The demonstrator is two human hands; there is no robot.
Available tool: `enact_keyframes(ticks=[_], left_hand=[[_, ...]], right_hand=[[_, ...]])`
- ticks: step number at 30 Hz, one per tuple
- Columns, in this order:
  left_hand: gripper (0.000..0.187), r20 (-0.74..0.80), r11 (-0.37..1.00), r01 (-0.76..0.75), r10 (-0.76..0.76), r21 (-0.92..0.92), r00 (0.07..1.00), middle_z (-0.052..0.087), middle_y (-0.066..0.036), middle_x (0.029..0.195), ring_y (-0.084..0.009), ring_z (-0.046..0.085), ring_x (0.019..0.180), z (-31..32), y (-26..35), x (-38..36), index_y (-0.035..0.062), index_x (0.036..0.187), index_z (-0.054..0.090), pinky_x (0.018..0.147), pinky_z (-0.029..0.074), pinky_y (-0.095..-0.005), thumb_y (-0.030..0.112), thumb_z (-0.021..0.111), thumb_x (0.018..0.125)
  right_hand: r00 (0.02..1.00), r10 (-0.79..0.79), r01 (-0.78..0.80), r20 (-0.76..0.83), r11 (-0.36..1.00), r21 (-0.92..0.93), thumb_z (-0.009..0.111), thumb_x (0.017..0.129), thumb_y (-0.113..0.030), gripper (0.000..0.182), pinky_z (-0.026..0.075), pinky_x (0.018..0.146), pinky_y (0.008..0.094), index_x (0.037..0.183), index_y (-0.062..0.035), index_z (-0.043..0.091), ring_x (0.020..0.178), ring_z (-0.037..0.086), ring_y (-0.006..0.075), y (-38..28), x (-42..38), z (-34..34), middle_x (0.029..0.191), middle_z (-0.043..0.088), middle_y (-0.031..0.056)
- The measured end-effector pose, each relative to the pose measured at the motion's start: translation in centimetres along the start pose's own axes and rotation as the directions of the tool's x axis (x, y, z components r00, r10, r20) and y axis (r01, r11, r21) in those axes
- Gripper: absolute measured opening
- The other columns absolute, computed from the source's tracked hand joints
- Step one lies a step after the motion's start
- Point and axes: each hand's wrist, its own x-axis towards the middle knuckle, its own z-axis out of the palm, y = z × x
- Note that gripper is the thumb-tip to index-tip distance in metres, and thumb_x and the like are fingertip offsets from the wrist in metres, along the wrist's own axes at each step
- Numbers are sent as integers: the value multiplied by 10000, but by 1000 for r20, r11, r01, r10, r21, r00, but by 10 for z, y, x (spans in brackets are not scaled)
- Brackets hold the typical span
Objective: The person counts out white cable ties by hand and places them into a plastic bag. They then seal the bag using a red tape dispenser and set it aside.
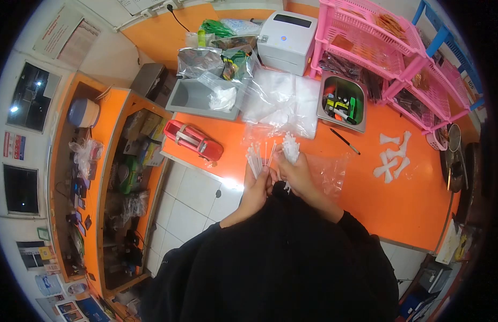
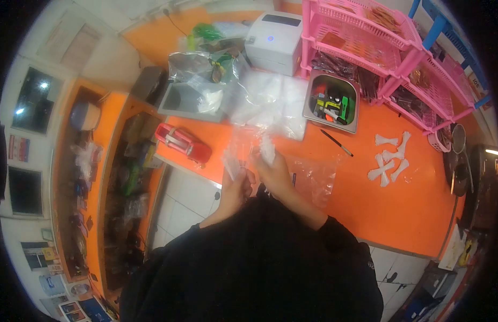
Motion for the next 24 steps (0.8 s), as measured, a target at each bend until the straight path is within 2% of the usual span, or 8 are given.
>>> enact_keyframes(ticks=[3, 6, 9, 12, 18, 24], left_hand=[[328, 25, 1000, -6, 7, -27, 1000, 501, -56, 696, -54, 331, 446, 4, 3, -2, 112, 1171, 306, 390, 246, -181, 201, 463, 898], [351, 27, 999, 13, -13, -36, 1000, 507, -61, 699, -56, 337, 445, 4, 1, -2, 122, 1188, 280, 390, 251, -179, 188, 463, 896], [375, 29, 1000, 10, -10, -22, 1000, 509, -66, 702, -59, 343, 447, 5, 1, -3, 128, 1208, 258, 392, 253, -178, 171, 459, 895], [333, 53, 1000, 19, -19, -3, 998, 518, -64, 723, -51, 348, 461, 2, 0, -2, 133, 1199, 242, 395, 260, -173, 138, 414, 915], [332, 91, 999, 43, -44, 17, 995, 527, -65, 735, -47, 361, 472, 3, 2, -3, 136, 1212, 232, 392, 270, -170, 125, 394, 923], [357, 76, 998, 46, -49, 37, 996, 531, -70, 739, -50, 353, 468, 4, 0, -5, 137, 1239, 221, 391, 271, -171, 166, 399, 931]], right_hand=[[996, 33, -37, 78, 998, 51, 577, 837, -143, 145, 335, 404, 217, 878, -24, 504, 461, 445, 83, 1, -2, 3, 646, 485, 3], [999, 6, -9, 35, 995, 96, 578, 833, -128, 140, 346, 405, 220, 875, -18, 501, 449, 442, 84, 3, -2, 4, 646, 498, 21], [998, 41, -49, 53, 988, 148, 574, 830, -113, 131, 351, 396, 225, 874, -14, 499, 442, 443, 85, -6, -4, 6, 646, 501, 32], [994, 6, -19, 107, 992, 124, 579, 819, -85, 116, 346, 383, 220, 869, -17, 499, 434, 440, 87, -7, -4, 4, 638, 506, 35], [997, 48, -51, 57, 997, 55, 612, 789, -53, 138, 340, 373, 197, 892, -3, 536, 437, 444, 70, -9, -5, 6, 636, 528, 30], [1000, 10, -11, 15, 999, 40, 624, 785, -63, 128, 340, 376, 197, 873, 4, 559, 447, 459, 62, -7, -6, 7, 651, 544, 28]])
